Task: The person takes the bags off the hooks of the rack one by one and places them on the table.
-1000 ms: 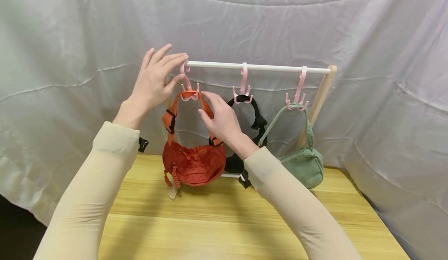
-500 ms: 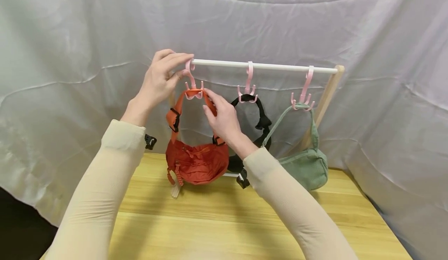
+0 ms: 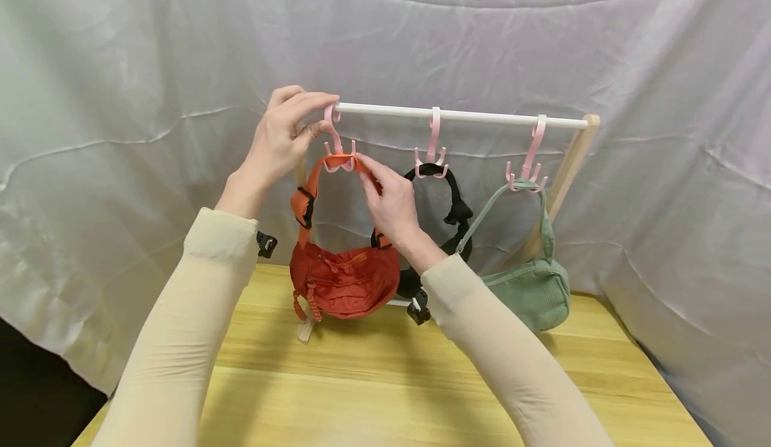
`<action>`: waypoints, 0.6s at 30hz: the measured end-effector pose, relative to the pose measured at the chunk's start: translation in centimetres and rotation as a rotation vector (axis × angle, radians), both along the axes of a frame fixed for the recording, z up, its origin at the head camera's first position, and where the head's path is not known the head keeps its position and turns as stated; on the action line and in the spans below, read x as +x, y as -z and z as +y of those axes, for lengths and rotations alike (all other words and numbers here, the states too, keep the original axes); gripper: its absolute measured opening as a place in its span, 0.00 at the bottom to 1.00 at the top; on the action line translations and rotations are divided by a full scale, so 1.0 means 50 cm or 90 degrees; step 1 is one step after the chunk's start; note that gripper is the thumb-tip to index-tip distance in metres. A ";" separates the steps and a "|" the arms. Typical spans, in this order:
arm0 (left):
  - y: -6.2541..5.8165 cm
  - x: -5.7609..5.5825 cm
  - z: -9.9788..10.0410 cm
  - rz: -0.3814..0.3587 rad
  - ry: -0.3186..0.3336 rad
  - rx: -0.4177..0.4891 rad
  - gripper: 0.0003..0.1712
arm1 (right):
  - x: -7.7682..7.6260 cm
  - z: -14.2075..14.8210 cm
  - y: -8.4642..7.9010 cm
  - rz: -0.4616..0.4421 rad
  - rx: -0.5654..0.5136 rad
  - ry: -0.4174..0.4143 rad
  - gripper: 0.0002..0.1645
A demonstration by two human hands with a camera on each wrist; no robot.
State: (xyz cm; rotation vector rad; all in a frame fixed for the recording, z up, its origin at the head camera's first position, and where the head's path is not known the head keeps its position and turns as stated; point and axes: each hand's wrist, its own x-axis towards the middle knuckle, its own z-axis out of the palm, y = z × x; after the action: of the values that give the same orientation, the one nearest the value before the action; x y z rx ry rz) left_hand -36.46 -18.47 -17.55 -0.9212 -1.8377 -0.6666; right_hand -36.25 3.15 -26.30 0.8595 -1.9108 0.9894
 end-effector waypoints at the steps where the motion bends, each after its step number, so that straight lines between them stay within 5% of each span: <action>1: 0.000 0.000 0.000 0.003 -0.001 -0.001 0.24 | -0.001 0.000 -0.001 0.003 -0.004 -0.001 0.20; 18: 0.000 0.001 0.002 -0.001 -0.018 -0.003 0.24 | -0.009 -0.003 -0.016 0.028 -0.064 -0.009 0.12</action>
State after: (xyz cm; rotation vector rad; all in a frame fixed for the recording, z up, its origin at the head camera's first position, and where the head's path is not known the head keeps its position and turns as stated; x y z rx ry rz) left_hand -36.43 -18.38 -17.54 -0.8969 -1.8506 -0.6458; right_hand -36.72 3.01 -25.48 0.8308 -1.8054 1.0571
